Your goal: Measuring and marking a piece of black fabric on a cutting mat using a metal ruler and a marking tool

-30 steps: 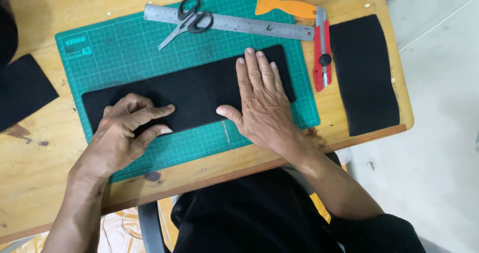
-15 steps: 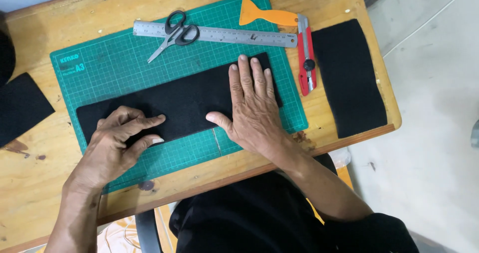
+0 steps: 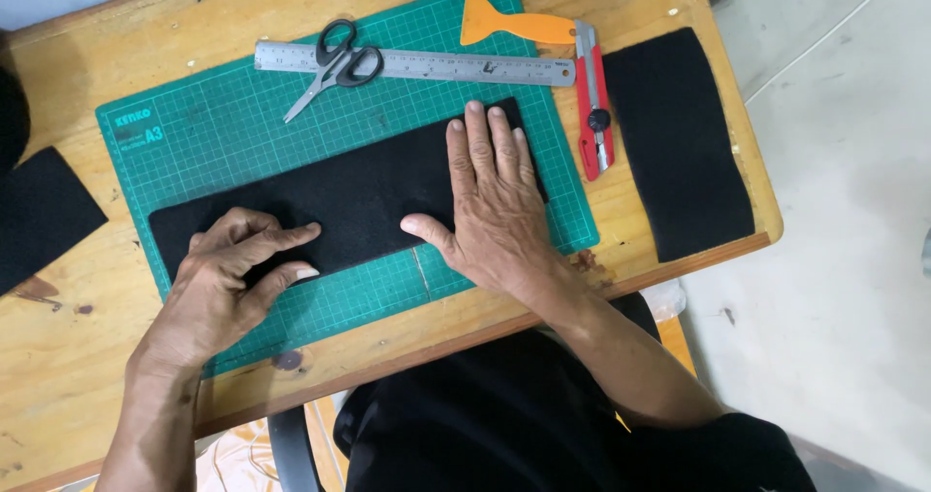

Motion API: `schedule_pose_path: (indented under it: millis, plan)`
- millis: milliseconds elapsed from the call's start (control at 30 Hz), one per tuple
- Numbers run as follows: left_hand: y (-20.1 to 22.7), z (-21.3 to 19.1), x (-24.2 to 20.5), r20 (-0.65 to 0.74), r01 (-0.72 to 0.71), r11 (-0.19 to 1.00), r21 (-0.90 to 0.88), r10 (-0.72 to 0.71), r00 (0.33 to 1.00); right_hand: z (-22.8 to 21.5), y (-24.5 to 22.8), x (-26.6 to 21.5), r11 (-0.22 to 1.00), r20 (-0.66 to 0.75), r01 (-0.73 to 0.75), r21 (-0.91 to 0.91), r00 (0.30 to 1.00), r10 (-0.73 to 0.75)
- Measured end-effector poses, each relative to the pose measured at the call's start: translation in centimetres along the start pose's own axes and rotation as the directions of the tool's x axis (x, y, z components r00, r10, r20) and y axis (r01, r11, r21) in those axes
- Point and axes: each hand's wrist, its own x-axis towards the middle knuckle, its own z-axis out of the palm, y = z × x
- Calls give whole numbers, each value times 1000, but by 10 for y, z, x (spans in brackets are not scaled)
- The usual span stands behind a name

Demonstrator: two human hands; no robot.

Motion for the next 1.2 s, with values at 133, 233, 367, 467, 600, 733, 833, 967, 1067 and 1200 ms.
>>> schedule_pose_path:
  millis: [133,233,367,467,600,733,833,967,1067,1200]
  plan:
    - [0,0,-1,8,22,999,-27,-21,1000,-3,1,-1,1000,7,17,7,1000,-17]
    - [1,-1,-2,23,55,998,13,-56,998,-2,2,0,1000,-2,12,11,1000,-12]
    - [2,-1,-5,49,129,990,54,-132,990,-2,1,-1,1000,-14,20,8,1000,-20]
    - [3,-1,-3,42,111,993,36,-112,993,-2,1,0,1000,-3,16,5,1000,-16]
    - [3,-1,-1,18,57,998,1,-57,998,-3,5,1,999,24,33,1,999,-33]
    - [3,0,-4,50,139,989,57,-142,989,0,7,-1,999,24,45,-14,999,-44]
    - [2,-1,-3,46,144,987,69,-147,988,-1,8,0,998,13,50,-26,999,-49]
    - [4,-2,-2,30,75,997,18,-76,997,-3,11,0,997,38,73,-22,997,-72]
    - [1,-1,-4,36,86,996,30,-87,996,-6,26,1,990,109,141,16,984,-142]
    - [0,0,-5,20,71,997,37,-71,997,-15,35,1,978,183,207,39,960,-211]
